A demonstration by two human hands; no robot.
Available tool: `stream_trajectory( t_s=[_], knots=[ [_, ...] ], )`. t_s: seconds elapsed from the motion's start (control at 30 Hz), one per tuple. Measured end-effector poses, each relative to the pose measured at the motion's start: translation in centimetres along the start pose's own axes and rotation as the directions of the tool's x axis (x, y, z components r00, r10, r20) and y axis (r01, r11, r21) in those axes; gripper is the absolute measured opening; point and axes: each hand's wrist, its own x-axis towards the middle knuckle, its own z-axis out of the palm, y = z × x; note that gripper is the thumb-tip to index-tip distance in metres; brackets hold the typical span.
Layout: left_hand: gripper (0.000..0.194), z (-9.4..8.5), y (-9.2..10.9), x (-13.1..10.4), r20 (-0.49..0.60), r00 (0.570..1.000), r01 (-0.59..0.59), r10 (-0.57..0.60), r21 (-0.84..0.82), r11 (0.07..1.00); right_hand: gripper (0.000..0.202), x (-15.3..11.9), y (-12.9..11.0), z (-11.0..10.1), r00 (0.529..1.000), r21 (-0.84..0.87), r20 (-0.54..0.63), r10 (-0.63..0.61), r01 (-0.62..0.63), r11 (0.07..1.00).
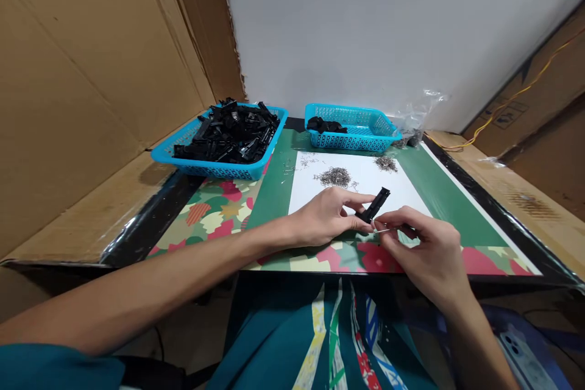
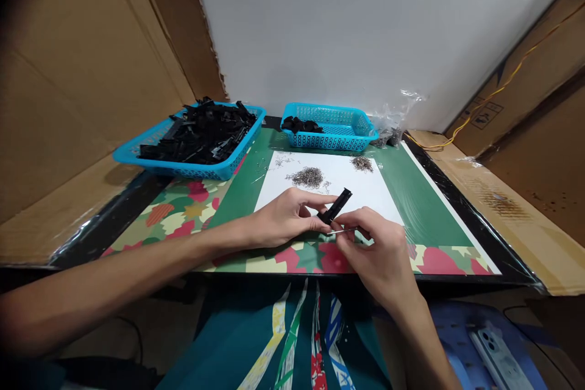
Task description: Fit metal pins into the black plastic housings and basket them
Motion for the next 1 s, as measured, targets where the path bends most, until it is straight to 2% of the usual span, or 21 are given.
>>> stream_trajectory(
  t_s=[0.17, 0.37, 0.53, 0.87, 1.0],
  knots=[
    [0.056, 0.15, -0.23, 0.03, -0.020, 1.000, -0.014, 0.013, -0.051, 0.999, 0.018, 0.12, -0.08, -0.20, 0.992, -0.085, 0.062, -0.106, 0.111, 0.990],
    [0.056, 0.21, -0.30, 0.14, -0.080, 0.997, -0.009, 0.005, -0.055, 0.998, 0.019, 0.12, -0.03, -0.28, 0.975, -0.074, 0.108, -0.195, 0.204, 0.976],
    [0.054, 0.26, -0.66, 0.15, -0.083, 0.996, -0.032, 0.023, -0.114, 0.993, 0.015, -0.12, 0.31, -0.26, 0.975, -0.076, 0.102, -0.199, 0.207, 0.975],
    [0.052, 0.06, -0.30, 0.11, -0.059, 0.998, -0.019, 0.014, -0.089, 0.996, 0.014, -0.21, 0.03, -0.25, 0.980, -0.113, 0.054, -0.194, 0.199, 0.973],
    [0.050, 0.03, -0.23, 0.08, -0.064, 0.998, 0.004, -0.008, -0.060, 0.998, 0.015, -0.12, 0.03, -0.17, 0.978, -0.128, 0.074, -0.197, 0.205, 0.970]
  ],
)
